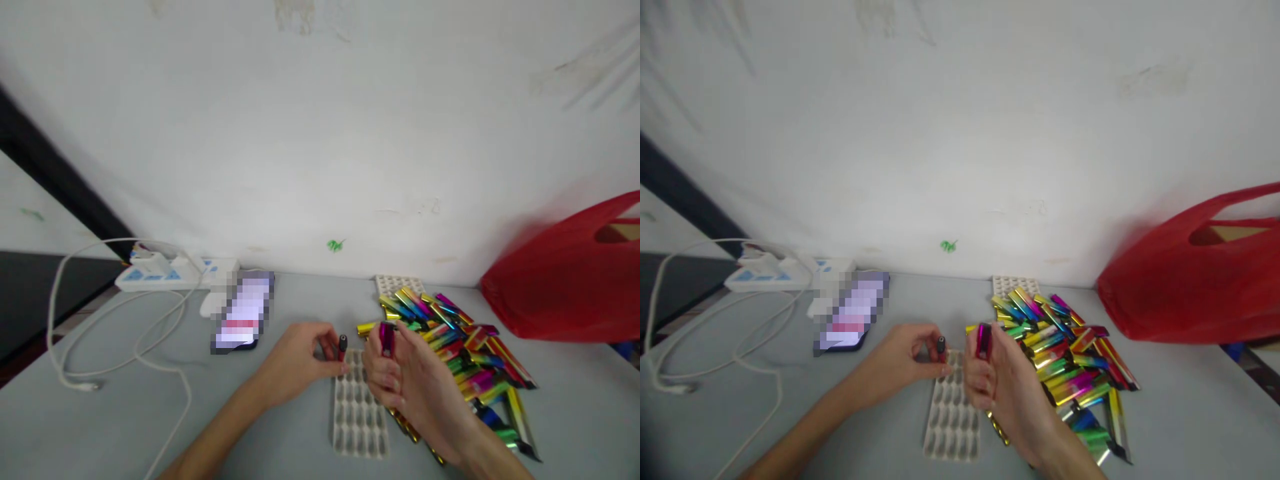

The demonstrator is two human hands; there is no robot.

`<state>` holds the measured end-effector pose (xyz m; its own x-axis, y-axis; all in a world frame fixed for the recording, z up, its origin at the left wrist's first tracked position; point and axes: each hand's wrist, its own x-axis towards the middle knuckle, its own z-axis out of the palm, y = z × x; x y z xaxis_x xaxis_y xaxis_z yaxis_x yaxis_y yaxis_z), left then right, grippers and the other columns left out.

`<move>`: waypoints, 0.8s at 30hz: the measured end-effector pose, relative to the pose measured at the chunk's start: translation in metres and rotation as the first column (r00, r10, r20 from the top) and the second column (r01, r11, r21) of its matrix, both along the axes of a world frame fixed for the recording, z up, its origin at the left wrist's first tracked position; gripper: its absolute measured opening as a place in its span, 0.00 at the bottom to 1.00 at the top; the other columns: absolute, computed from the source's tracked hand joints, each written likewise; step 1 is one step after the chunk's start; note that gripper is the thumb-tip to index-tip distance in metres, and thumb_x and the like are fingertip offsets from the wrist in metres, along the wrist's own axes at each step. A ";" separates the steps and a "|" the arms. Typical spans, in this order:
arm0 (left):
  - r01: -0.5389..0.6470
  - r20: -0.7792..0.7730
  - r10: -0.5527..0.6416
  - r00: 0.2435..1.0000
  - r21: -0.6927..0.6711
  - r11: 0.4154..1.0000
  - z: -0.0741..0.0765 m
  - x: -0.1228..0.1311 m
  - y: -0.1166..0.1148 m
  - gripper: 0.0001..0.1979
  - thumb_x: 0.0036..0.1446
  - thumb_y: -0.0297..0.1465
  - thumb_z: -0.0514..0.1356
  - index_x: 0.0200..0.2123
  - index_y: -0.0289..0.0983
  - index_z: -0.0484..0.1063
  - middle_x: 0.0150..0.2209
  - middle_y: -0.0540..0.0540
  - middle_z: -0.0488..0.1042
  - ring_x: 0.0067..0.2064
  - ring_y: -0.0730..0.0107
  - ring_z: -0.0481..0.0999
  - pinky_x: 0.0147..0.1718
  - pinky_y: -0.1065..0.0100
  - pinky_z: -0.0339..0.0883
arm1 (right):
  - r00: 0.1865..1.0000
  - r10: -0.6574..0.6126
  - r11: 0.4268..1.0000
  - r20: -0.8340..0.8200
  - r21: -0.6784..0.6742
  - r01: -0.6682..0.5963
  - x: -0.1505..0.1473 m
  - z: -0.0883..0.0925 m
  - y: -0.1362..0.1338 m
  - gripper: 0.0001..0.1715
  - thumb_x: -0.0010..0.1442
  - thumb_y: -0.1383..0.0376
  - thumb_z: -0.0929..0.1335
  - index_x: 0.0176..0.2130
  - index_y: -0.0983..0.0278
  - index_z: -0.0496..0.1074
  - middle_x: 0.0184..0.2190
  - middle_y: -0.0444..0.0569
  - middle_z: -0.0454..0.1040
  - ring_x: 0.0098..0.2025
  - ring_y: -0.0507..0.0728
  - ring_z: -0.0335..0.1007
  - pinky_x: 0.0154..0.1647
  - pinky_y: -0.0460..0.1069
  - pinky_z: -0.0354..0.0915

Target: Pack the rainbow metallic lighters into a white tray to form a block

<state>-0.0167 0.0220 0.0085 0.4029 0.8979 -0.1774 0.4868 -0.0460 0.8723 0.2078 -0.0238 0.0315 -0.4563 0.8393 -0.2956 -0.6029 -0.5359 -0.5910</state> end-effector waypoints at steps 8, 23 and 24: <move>-0.002 0.029 0.002 1.000 0.005 1.000 -0.004 -0.001 0.001 0.13 0.53 0.39 0.78 0.35 0.39 0.83 0.33 0.51 0.85 0.34 0.65 0.77 0.34 0.67 0.61 | 0.999 0.031 0.999 -0.019 0.038 -0.030 0.004 -0.001 0.003 0.37 0.63 0.42 0.76 0.25 0.59 0.55 0.19 0.32 0.43 0.21 0.47 0.31 0.19 0.44 0.37; -0.003 -0.006 0.003 1.000 0.023 1.000 0.001 -0.001 0.000 0.13 0.53 0.40 0.78 0.36 0.38 0.84 0.33 0.51 0.85 0.33 0.66 0.75 0.33 0.68 0.59 | 0.998 -0.051 0.998 0.046 0.026 0.050 -0.001 -0.004 0.000 0.36 0.60 0.44 0.77 0.23 0.58 0.54 0.18 0.30 0.43 0.19 0.46 0.30 0.17 0.44 0.36; -0.001 -0.005 0.001 1.000 0.026 1.000 0.001 -0.001 0.000 0.13 0.53 0.39 0.78 0.36 0.39 0.84 0.33 0.51 0.85 0.33 0.67 0.75 0.33 0.68 0.59 | 0.997 -0.051 0.998 0.050 0.026 0.050 -0.001 -0.003 0.000 0.37 0.60 0.43 0.78 0.23 0.58 0.55 0.18 0.30 0.42 0.19 0.46 0.30 0.17 0.44 0.35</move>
